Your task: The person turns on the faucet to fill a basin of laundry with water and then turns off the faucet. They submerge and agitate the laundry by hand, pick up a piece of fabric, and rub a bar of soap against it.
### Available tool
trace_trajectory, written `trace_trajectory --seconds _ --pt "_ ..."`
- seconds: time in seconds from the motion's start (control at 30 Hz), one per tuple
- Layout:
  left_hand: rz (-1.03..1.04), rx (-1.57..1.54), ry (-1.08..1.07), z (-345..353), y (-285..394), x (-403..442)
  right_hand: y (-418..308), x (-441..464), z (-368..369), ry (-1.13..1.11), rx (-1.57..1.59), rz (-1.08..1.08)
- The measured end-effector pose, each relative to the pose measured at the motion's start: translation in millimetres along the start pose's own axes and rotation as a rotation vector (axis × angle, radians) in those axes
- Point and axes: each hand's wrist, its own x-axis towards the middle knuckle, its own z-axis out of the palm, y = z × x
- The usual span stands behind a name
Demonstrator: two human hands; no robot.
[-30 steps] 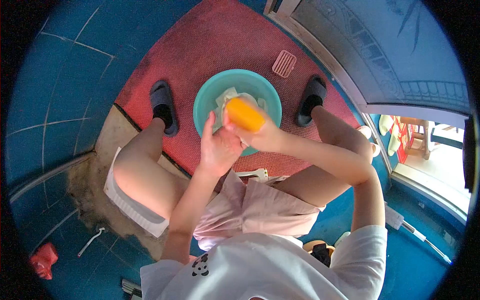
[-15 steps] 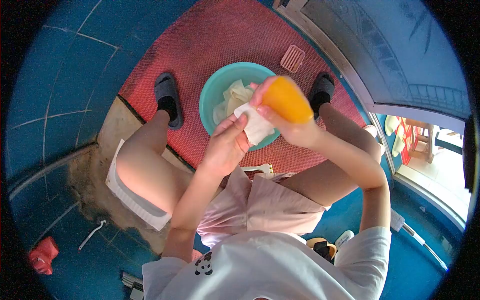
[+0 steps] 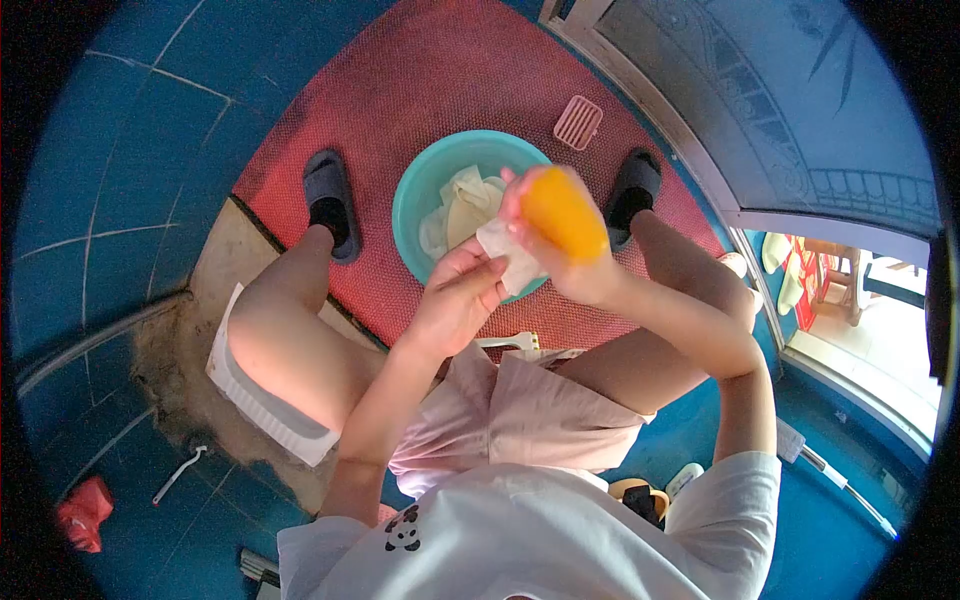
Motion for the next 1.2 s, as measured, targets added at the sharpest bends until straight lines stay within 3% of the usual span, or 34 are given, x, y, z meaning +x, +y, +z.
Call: trace_trajectory --seconds 0.13,0.2,0.27,0.3,0.37,0.47,0.5,0.57,0.6,0.63,0.7,0.77,0.87,0.9,0.97,1.0,1.03,1.07,1.13,1.2 --pt "-0.043 0.187 0.02 5.4 -8.5 -5.4 -5.5 -2.2 4.1 0.005 0.031 0.105" --pt "-0.034 0.031 -0.032 3.1 -9.5 -1.5 -9.6 -8.1 7.7 -0.005 0.056 0.157" --pt "-0.01 -0.504 -0.393 -11.6 -17.4 -4.0 -1.1 -15.6 9.3 -0.118 -0.055 -0.038" --pt "-0.013 -0.503 -0.398 -5.0 -14.1 -6.9 -3.0 -13.3 6.9 -0.116 -0.059 -0.04" --pt "0.004 -0.195 -0.208 14.2 -1.2 -9.3 -8.0 -2.6 -0.3 0.042 0.08 0.09" --pt "-0.04 -0.259 -0.075 -2.2 -10.0 -7.7 -13.3 -18.1 11.9 -0.014 0.053 0.136" --pt "-0.04 -0.257 -0.074 -2.4 -9.6 -6.5 -8.1 -16.4 13.7 -0.137 -0.04 -0.041" --pt "-0.038 -0.503 -0.336 -4.2 -6.9 2.0 -0.7 -4.5 0.7 -0.133 -0.124 -0.024" --pt "-0.042 -0.504 -0.333 -1.8 -4.6 1.8 -1.1 -2.0 -2.5 -0.125 -0.207 0.006" --pt "-0.051 -0.384 -0.257 3.5 -1.1 1.0 -4.3 -0.6 1.7 0.031 0.082 0.074" --pt "-0.055 -0.262 -0.19 7.4 0.6 2.0 -4.1 -6.7 8.3 0.012 0.062 0.08" --pt "-0.056 -0.61 -0.119 7.4 -1.9 -0.8 -0.2 -16.6 13.4 -0.093 -0.121 -0.006" --pt "-0.057 -0.651 -0.194 6.0 -2.4 -2.2 4.5 -13.9 10.0 -0.162 -0.106 -0.001" --pt "-0.058 -0.651 -0.196 6.8 -1.0 -2.6 2.1 -8.7 6.7 -0.094 -0.081 0.029" --pt "-0.063 -0.348 -0.125 11.3 3.3 -2.3 0.4 -7.9 5.4 -0.056 -0.086 0.006" --pt "-0.06 -0.349 -0.128 15.4 4.3 -1.8 1.0 -8.5 5.0 -0.013 -0.086 -0.016" --pt "-0.069 -0.396 -0.067 20.4 4.9 -0.9 3.4 -9.3 5.2 -0.129 -0.287 -0.136" --pt "-0.078 -0.442 -0.005 22.5 5.1 -0.3 4.3 -8.3 4.1 -0.133 -0.287 -0.137" --pt "-0.072 -0.459 -0.085 19.3 6.1 -0.7 1.6 -3.9 5.7 -0.435 -0.185 -0.235" --pt "-0.072 -0.473 -0.17 13.4 4.0 -0.3 6.8 -2.0 4.8 -0.4 -0.226 -0.231"
